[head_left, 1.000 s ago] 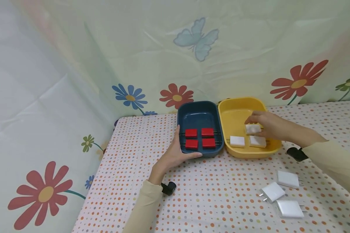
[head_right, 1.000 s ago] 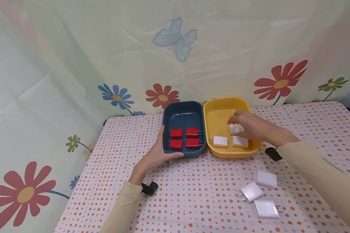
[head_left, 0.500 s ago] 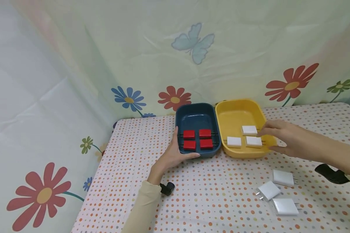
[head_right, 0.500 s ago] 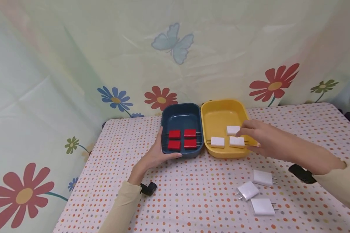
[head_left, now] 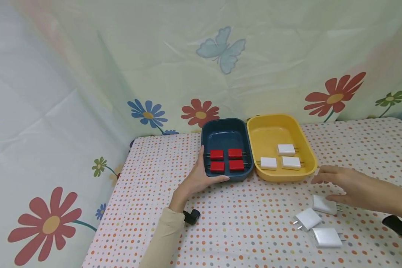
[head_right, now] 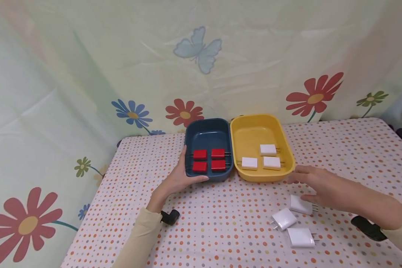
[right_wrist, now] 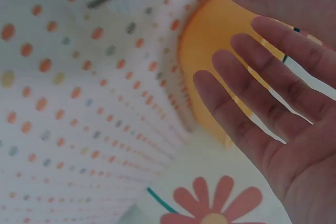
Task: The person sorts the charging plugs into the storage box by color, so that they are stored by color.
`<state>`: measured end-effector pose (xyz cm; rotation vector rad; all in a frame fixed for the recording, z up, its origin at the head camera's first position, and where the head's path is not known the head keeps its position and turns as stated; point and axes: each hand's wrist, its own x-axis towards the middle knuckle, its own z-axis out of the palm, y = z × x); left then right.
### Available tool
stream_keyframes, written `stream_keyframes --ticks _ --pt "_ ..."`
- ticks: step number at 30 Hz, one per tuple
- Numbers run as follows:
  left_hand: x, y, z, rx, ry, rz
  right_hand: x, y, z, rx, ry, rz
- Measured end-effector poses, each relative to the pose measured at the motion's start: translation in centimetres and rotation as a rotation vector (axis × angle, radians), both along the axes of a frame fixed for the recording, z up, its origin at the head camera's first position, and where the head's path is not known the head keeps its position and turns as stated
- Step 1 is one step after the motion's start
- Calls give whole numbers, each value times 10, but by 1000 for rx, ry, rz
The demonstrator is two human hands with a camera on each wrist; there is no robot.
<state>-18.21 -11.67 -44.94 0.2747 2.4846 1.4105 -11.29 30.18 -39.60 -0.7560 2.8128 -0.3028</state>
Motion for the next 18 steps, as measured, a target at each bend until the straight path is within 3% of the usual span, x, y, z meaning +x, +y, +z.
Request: stream_keyframes --ticks 8,18 --pt "-1 -1 -2 -1 16 -6 5 4 -25 -19 -116 -16" --pt "1 -1 -1 -10 11 9 6 3 -37 -36 -106 -26"
